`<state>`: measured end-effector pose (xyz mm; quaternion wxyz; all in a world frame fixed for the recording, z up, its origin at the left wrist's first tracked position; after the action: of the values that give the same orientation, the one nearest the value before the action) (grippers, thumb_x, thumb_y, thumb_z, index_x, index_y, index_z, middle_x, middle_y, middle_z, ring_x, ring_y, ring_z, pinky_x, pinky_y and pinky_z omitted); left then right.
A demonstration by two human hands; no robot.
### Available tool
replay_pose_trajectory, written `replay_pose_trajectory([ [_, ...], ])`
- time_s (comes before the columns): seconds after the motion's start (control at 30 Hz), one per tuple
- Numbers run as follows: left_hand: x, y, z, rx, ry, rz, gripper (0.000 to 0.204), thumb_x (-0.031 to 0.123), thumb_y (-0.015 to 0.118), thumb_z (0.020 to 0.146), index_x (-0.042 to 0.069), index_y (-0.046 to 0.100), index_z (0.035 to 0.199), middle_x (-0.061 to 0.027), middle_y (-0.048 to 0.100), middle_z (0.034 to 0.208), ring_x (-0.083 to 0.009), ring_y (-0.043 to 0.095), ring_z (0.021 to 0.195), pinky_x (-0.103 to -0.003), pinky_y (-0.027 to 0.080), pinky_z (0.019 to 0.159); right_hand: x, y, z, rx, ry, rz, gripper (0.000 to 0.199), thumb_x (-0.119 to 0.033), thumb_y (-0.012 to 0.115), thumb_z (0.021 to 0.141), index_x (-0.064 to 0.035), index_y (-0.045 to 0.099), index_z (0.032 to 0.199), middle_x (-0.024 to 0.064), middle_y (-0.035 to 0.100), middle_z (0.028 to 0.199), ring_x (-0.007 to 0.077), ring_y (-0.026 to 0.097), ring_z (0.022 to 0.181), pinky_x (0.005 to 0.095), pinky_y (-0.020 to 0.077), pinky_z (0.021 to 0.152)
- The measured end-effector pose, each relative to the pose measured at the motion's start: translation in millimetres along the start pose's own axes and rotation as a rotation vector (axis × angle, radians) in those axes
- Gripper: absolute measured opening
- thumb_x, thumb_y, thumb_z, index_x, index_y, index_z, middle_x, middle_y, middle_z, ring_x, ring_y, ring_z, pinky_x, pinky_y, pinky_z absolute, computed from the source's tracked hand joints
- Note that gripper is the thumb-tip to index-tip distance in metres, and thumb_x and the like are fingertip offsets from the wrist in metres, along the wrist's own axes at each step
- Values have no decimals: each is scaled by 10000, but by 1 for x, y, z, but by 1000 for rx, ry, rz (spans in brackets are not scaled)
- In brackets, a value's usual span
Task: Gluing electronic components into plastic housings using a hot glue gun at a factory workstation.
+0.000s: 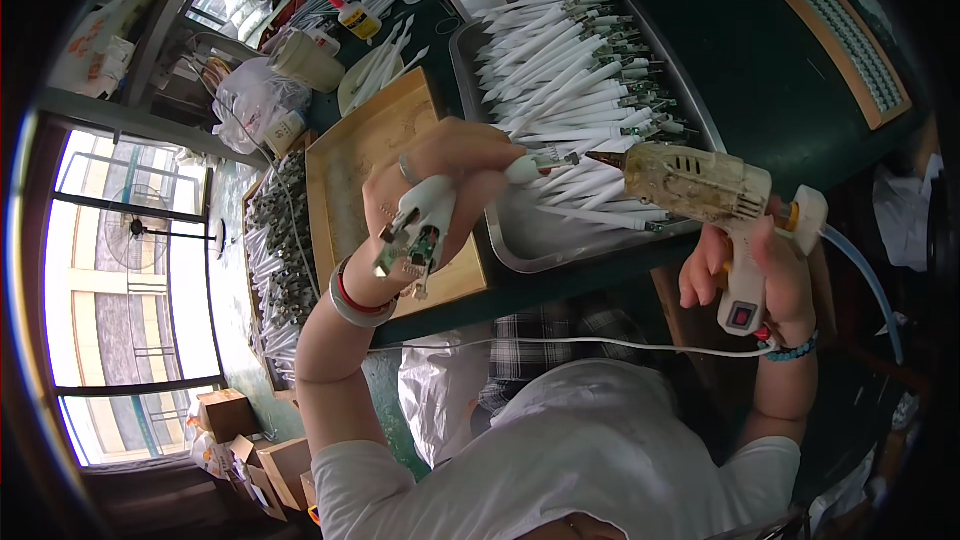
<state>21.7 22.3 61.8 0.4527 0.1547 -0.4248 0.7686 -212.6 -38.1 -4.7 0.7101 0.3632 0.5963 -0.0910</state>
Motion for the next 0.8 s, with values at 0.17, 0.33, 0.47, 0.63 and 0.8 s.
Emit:
replay_pose_trajectory([
  [0.17, -10, 8, 1, -22, -36, 22, 165, -69, 586, 737, -19, 609, 893, -137, 621, 855, -219, 607, 748, -282, 474, 664, 6, 7, 3, -57, -2, 169, 546, -556, 508, 801, -10, 503, 807, 103, 541, 635, 258, 571, 614, 375, 470, 623],
  [0.33, -18, 13, 5, -66, -64, 42, 163, -40, 609, 734, -17, 611, 895, -129, 612, 859, -221, 603, 760, -289, 475, 658, 4, -3, -6, -124, 47, 290, 533, -553, 519, 796, -21, 522, 765, 112, 553, 647, 271, 573, 628, 386, 470, 627],
  [0.47, -9, 17, 17, -128, 11, 193, 173, -33, 619, 727, -13, 612, 899, -129, 603, 853, -232, 601, 757, -298, 479, 658, 11, -13, 2, -102, 37, 192, 529, -550, 526, 793, -21, 514, 759, 121, 555, 655, 272, 577, 657, 389, 466, 660],
  [0.63, -9, 20, 20, -132, 65, 227, 186, -14, 638, 719, -3, 616, 904, -131, 599, 845, -244, 601, 744, -307, 485, 641, 8, -12, 6, -103, 26, 203, 531, -553, 532, 787, -24, 512, 751, 120, 555, 652, 272, 579, 676, 387, 465, 662],
  [0.8, -10, 21, 20, -132, 99, 277, 203, -14, 647, 705, 3, 618, 905, -126, 601, 845, -237, 603, 735, -306, 486, 627, 9, -12, 1, -172, 30, 243, 522, -543, 535, 792, -23, 513, 755, 102, 551, 660, 263, 576, 667, 396, 467, 636],
])
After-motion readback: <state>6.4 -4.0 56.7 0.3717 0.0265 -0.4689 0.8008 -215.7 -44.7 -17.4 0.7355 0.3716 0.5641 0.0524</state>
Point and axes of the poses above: each hand's wrist, its own z-axis towards the middle knuckle, its own y-axis out of the palm, x = y × z, the point moved 4 cm from there along z, towards the middle knuckle
